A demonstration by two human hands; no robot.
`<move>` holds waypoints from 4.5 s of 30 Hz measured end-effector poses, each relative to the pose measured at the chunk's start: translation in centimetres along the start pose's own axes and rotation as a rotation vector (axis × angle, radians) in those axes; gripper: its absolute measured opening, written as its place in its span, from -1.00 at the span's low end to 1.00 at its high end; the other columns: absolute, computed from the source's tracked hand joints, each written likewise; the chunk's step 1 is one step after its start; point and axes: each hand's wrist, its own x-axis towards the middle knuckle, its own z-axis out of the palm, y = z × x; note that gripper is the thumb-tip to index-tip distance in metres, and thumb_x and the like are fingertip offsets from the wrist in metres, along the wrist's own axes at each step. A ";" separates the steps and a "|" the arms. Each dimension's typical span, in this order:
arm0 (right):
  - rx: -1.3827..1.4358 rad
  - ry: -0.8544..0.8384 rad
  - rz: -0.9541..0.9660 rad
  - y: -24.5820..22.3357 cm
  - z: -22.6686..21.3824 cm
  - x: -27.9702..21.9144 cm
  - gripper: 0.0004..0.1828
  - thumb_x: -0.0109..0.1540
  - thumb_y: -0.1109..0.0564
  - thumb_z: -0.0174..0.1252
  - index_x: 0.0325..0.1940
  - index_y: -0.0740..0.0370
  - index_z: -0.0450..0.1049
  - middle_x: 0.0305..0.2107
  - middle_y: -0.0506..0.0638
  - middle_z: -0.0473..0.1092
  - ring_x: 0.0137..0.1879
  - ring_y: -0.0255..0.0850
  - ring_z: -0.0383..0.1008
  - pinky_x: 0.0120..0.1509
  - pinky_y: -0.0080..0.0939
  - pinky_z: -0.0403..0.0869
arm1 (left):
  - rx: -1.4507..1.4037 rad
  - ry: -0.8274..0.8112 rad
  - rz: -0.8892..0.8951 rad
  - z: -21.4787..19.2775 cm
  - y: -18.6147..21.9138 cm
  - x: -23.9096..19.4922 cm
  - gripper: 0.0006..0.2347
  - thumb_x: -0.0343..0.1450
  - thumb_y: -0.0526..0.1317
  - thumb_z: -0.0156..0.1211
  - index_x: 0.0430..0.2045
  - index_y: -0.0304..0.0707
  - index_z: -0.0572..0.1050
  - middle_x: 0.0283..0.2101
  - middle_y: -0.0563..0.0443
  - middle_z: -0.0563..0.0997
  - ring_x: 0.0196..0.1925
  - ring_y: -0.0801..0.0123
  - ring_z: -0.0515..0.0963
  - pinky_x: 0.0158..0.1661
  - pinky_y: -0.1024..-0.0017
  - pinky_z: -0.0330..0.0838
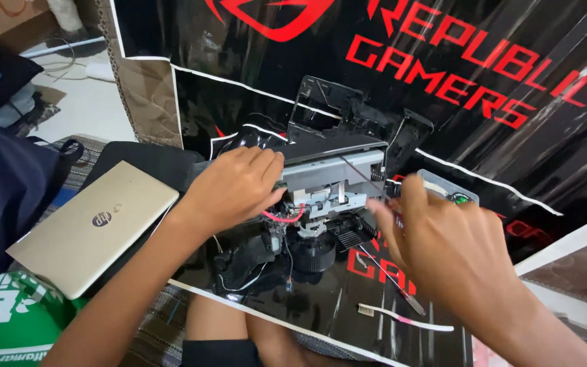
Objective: The person uses a screwdriver to remove screws from the back panel of a disassembled electronic device. They then use a toothbrush to clean the internal components and wires of the device.
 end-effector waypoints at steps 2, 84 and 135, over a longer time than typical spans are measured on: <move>0.132 -0.083 -0.033 0.6 -0.7 0.7 -0.60 0.38 -0.26 -0.01 -0.22 0.07 0.16 -0.58 0.02 0.44 -0.56 0.34 0.42 -0.57 0.19 0.31 | 0.003 -0.002 -0.008 0.6 -0.3 -0.1 -0.60 0.37 0.02 0.38 -0.14 -0.35 0.50 -0.31 -0.01 0.56 -0.30 0.27 0.58 -0.24 0.37 0.50; 0.268 -0.181 -0.248 2.5 -1.2 0.5 -0.74 0.48 0.01 -0.18 -0.26 0.14 0.13 -0.46 0.08 0.19 -0.66 0.29 0.25 -0.55 0.21 0.13 | 0.211 -0.005 0.078 -1.0 1.0 -0.1 -0.58 0.44 0.07 0.29 -0.09 -0.36 0.48 -0.32 0.03 0.49 -0.31 0.31 0.52 -0.27 0.42 0.44; 0.205 -0.031 -0.324 2.8 -0.3 -0.2 -0.74 0.46 0.12 -0.13 -0.33 0.13 0.12 -0.53 0.04 0.14 -0.72 0.11 0.13 -0.60 0.08 0.08 | 0.297 -0.011 0.122 -2.3 1.9 0.2 -0.64 0.48 0.04 0.27 -0.17 -0.34 0.50 -0.33 0.03 0.50 -0.33 0.34 0.52 -0.25 0.46 0.46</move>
